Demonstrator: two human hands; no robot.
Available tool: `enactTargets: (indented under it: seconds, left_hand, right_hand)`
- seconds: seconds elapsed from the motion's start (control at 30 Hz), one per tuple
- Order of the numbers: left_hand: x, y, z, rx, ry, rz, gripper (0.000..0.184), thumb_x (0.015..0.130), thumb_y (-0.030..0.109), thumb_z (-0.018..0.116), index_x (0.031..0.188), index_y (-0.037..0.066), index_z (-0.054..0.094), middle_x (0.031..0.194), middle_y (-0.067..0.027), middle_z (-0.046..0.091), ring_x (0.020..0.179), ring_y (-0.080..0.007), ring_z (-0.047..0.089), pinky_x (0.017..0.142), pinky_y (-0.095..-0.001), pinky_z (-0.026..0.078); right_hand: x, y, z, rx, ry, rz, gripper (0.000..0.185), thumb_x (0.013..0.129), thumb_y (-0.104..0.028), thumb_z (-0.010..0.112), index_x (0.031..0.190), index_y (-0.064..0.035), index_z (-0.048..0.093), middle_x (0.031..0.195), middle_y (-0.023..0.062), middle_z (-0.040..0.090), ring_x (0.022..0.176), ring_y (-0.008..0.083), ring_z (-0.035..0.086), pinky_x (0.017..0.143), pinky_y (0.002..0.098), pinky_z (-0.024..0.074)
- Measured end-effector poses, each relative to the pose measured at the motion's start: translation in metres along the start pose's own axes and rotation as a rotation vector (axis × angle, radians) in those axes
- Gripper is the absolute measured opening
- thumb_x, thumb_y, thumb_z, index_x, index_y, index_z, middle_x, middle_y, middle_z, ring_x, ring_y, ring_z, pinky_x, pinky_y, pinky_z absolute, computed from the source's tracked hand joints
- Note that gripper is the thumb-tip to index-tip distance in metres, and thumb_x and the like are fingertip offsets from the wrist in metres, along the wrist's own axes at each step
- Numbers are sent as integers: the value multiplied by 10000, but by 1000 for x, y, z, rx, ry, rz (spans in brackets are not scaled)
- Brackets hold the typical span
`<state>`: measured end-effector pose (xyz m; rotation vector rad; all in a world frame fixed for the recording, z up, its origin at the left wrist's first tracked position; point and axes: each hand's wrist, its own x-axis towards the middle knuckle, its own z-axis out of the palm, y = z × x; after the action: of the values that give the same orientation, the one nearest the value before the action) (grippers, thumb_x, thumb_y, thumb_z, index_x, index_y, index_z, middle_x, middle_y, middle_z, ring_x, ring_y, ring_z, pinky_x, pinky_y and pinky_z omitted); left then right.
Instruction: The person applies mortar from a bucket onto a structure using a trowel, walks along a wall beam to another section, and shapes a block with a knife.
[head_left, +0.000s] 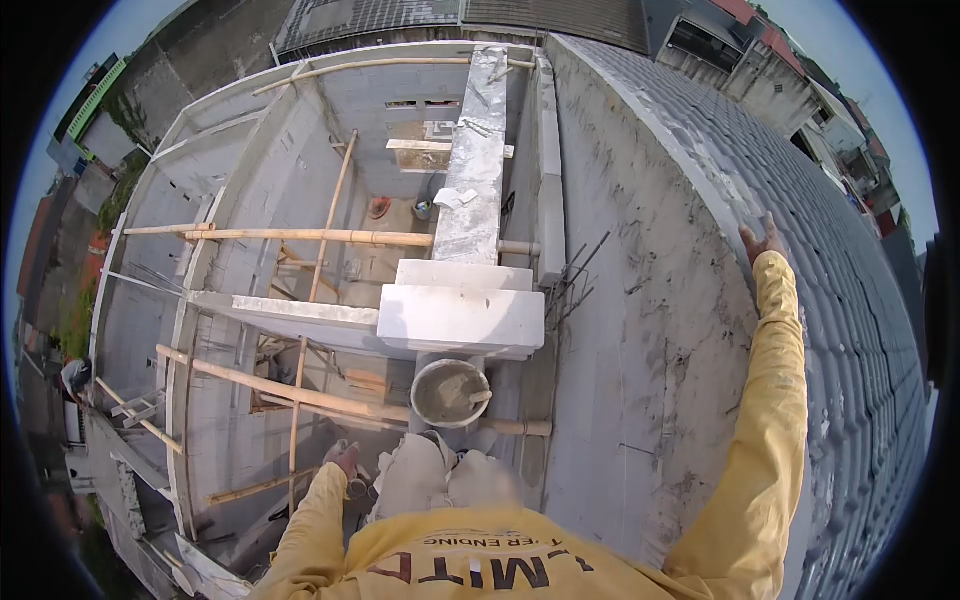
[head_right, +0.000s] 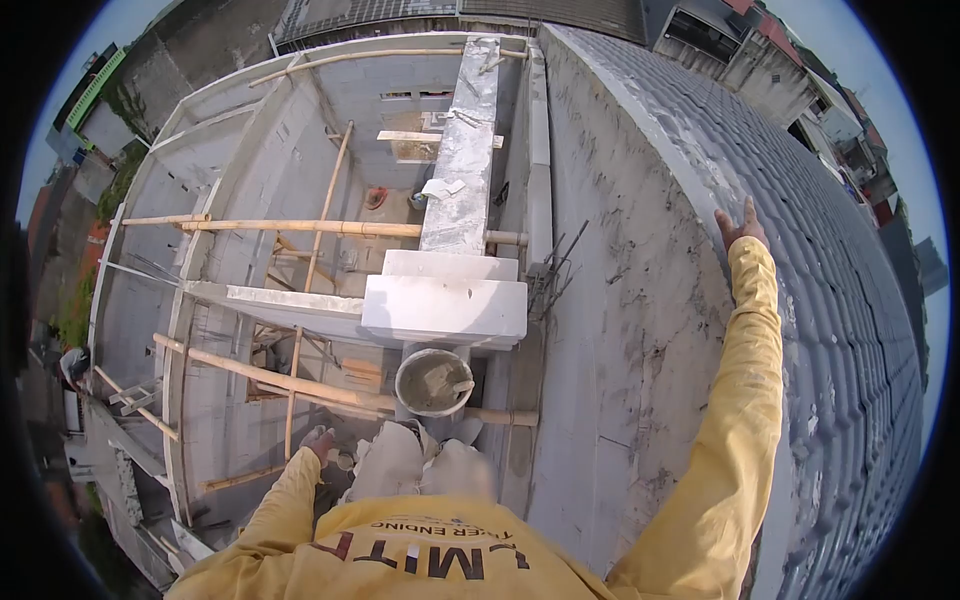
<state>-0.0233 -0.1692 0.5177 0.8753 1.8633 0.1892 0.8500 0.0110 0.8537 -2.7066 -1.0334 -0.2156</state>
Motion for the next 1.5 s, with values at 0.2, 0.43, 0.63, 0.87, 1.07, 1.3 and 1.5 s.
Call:
enactTargets:
  seconds: [0.2,0.43,0.63,0.87,1.07,1.3,1.5]
  left_hand:
    - [12,-83,-13,108,100,-193,742,842,484,639,1329,-66,534,1289,-261,604,1246,-374,549,1022,-403,436]
    - [39,-62,16,382,-79,-278,674,901,509,584,1389,50,508,1297,-173,603,1162,-317,583,891,-419,498]
    - [153,-57,129,281,-170,-225,773,879,520,612,1420,-8,451,1372,-240,549,1309,-347,501,1084,-388,384]
    - [293,-40,214,377,-202,-444,891,863,490,652,1540,61,262,1489,-252,421,1374,-350,435,1121,-414,350]
    - [368,-84,276,214,41,-226,723,879,446,630,1435,23,439,1373,-239,547,1267,-360,533,1057,-411,400]
    - [250,58,292,115,-208,-125,583,854,455,658,1169,-35,642,1007,-182,698,963,-284,650,887,-385,475]
    - [222,87,287,-39,-181,-151,617,846,447,665,1204,-52,610,1025,-168,677,929,-293,635,859,-378,481]
  right_hand:
    - [-16,-2,13,-293,-436,43,1116,737,-881,475,1549,-138,289,1559,203,330,1450,375,299,1191,452,248]
    - [16,45,39,-91,-351,-33,1067,668,-671,764,1511,-141,383,1448,239,477,1318,385,489,1075,423,409]
    - [29,66,25,-20,-393,-84,893,805,-556,722,1477,-57,410,1394,188,523,1237,296,529,1038,364,415]
    - [42,54,14,-111,-360,-76,882,810,-547,721,1476,-58,412,1391,186,524,1233,292,529,1036,363,415]
    - [41,54,10,-117,-340,-43,872,815,-539,720,1475,-59,414,1388,184,525,1230,289,529,1034,361,415]
    - [22,84,-11,-87,-310,16,861,820,-530,719,1474,-59,416,1384,181,527,1226,285,530,1032,360,415]
    - [12,93,-14,-81,-303,28,851,824,-523,718,1473,-60,418,1381,179,528,1222,281,530,1031,359,415]
